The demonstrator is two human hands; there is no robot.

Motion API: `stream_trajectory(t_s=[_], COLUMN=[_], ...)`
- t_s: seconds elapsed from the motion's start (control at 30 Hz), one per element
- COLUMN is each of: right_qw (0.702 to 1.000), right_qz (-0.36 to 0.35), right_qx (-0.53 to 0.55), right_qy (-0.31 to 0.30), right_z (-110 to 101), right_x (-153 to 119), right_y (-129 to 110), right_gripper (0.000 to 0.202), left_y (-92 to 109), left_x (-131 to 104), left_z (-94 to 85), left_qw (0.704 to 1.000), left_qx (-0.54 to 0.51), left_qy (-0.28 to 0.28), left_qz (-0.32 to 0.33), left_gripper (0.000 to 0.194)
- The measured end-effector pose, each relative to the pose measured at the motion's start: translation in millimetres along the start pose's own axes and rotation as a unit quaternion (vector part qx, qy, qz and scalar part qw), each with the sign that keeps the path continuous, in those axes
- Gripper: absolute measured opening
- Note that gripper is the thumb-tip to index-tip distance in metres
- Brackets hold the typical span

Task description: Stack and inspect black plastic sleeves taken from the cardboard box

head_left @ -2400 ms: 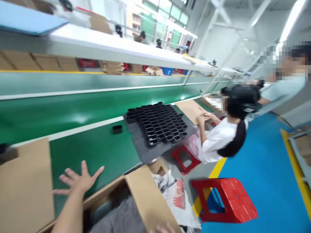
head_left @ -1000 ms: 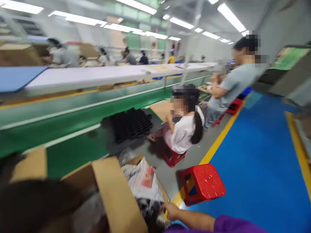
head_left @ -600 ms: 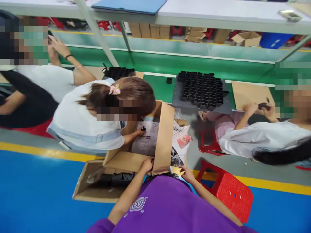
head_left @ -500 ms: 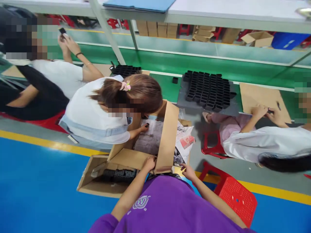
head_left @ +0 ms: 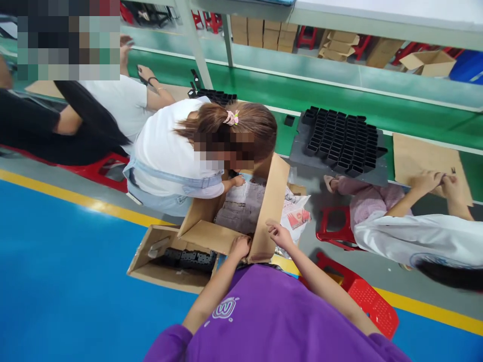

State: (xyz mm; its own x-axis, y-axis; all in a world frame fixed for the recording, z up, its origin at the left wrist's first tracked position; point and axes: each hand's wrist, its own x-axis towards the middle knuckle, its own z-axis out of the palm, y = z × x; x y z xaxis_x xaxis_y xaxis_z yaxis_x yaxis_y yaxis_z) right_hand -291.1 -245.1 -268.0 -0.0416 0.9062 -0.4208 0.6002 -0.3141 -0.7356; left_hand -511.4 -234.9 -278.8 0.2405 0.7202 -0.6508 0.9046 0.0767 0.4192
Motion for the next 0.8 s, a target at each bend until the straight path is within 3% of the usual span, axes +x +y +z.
stream_trajectory(t_s=[0.17,0.3,0.47,0.53,0.63,0.73,0.8], right_qw=[0.999,0.992,0.965,0.959,0.961,0.964,0.961], right_qz=[0.024,0.107,0.227,0.240,0.208,0.160,0.155], right_qx=[-0.022,-0.062,-0.127,-0.149,-0.182,-0.211,-0.226], right_qy=[-0.007,0.014,0.026,0.015,-0.003,-0.021,-0.039], right_z=[12.7,14.0,-3.1,-16.6,-40.0,-54.6,-52.3], right_x=[-0.6,-4.7,6.0,28.6,86.5,156.8,196.7], right_y=[6.0,24.8,53.6,64.4,80.0,98.4,114.9], right_gripper=[0.026,0.036,0.068,0.090,0.112,0.125,0.138], left_y=[-2.7,0.8,25.6,36.2,39.0,22.6,6.0], left_x=[-3.8,-6.3,-7.3,-7.1,-4.3,2.3,6.7], left_z=[-5.4,-14.0,-17.2,-9.7,8.9,28.2,39.7], left_qw=[1.000,1.000,0.998,0.996,0.992,0.986,0.984], left_qx=[-0.006,-0.003,0.015,0.032,0.057,0.075,0.085], left_qy=[0.014,0.028,0.059,0.077,0.113,0.142,0.151], left_qz=[0.007,0.013,0.000,-0.009,-0.028,-0.042,-0.050], left_gripper=[0.035,0.034,0.061,0.067,0.060,0.053,0.048])
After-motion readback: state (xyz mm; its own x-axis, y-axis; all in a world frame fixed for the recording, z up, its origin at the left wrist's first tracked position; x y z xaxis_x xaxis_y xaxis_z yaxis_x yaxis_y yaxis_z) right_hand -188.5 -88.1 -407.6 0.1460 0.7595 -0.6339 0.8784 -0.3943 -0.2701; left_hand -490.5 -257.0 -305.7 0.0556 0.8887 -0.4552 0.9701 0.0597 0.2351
